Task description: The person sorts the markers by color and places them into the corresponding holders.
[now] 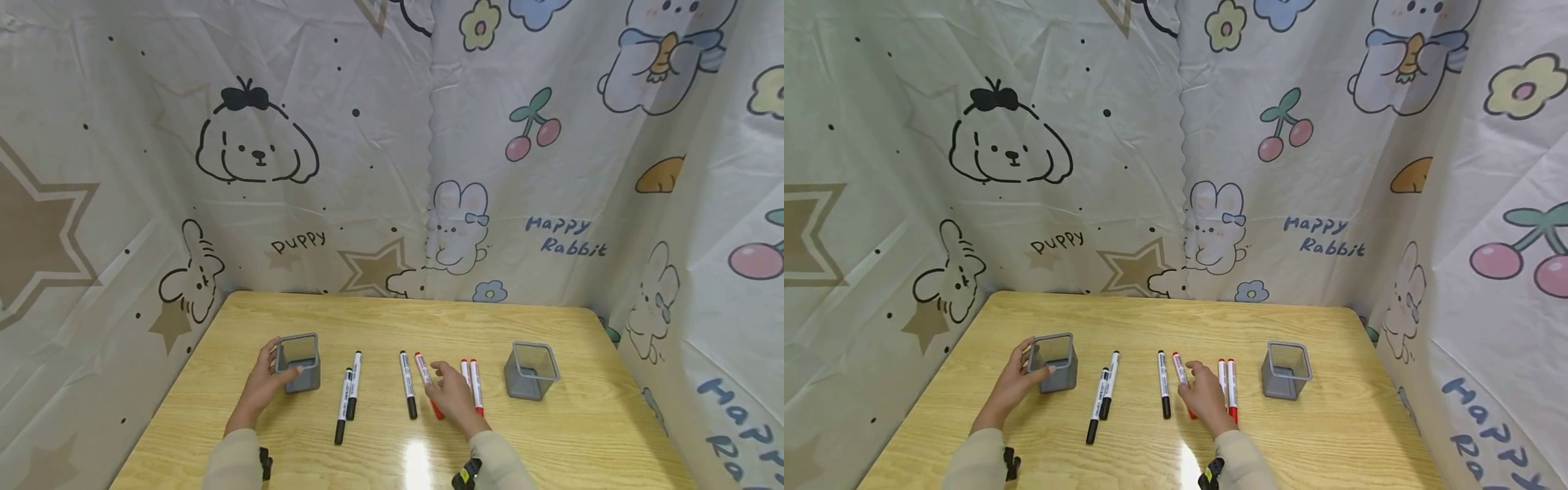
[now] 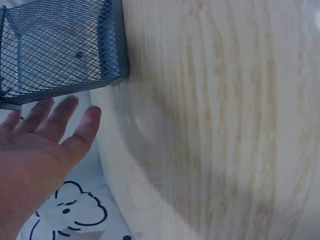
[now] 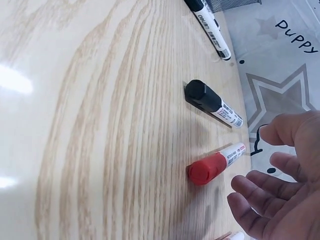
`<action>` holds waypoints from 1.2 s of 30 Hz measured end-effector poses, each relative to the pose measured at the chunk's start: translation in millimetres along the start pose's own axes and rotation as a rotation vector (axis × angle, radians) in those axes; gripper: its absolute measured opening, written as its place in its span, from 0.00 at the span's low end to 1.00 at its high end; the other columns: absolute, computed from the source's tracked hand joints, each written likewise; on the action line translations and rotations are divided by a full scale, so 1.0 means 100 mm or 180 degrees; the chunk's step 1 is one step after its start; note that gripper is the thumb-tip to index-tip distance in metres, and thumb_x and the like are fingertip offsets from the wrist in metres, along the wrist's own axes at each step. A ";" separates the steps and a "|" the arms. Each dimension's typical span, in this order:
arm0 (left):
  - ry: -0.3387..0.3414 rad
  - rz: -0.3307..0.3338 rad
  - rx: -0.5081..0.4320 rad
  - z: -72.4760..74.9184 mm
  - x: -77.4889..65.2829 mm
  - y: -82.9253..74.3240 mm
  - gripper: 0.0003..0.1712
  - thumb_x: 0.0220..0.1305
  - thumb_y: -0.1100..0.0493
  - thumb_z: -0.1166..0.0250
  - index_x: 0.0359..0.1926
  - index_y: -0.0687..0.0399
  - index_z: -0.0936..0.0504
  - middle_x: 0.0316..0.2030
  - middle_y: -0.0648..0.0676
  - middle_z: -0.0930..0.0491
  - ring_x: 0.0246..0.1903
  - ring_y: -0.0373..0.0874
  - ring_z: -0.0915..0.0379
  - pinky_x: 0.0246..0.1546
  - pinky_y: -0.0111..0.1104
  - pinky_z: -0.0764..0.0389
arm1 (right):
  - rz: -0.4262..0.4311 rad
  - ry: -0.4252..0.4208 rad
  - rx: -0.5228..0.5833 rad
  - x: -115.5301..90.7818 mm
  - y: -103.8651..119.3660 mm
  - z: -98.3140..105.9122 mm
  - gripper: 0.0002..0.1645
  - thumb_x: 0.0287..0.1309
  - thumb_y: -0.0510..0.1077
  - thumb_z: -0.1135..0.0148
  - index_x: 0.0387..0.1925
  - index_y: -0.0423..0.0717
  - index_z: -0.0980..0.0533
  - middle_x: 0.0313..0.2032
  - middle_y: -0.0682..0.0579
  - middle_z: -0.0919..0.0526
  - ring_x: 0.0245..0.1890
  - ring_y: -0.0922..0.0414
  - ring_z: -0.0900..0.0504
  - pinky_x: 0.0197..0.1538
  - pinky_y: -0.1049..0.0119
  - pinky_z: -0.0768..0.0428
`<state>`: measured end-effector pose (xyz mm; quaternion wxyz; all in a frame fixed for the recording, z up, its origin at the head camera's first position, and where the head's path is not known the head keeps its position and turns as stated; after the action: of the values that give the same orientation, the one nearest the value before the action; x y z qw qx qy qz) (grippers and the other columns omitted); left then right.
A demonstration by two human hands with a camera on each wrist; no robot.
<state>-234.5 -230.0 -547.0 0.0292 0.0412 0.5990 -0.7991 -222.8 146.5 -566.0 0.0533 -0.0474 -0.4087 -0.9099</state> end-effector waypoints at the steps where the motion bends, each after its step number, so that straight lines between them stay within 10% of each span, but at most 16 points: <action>1: 0.0007 -0.0010 -0.0019 0.00 0.00 0.01 0.54 0.57 0.53 0.33 0.73 0.48 0.61 0.68 0.68 0.55 0.64 0.68 0.57 0.57 0.56 0.42 | 0.0023 -0.0002 -0.0049 0.01 0.00 -0.01 0.26 0.48 0.38 0.35 0.51 0.36 0.27 0.42 0.37 0.21 0.37 0.45 0.20 0.37 0.52 0.23; 36: -0.0010 0.0097 0.0056 -0.03 0.00 0.07 0.53 0.54 0.49 0.31 0.72 0.42 0.56 0.68 0.64 0.54 0.58 0.65 0.43 0.43 0.47 0.26 | -0.0050 -0.0131 -0.0655 0.20 -0.12 -0.24 0.21 0.36 0.34 0.35 0.39 0.34 0.23 0.27 0.49 0.26 0.28 0.53 0.27 0.32 0.58 0.27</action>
<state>-234.0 -228.6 -554.7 0.0420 0.0493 0.5912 -0.8039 -245.3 134.8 -588.3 0.0326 -0.0680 -0.3145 -0.9463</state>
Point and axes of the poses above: each hand's wrist, its own x-axis towards the middle knuckle, its own z-axis out of the back of the hand, y = z × x, the point moved 1 cm from there along x, towards the middle knuckle
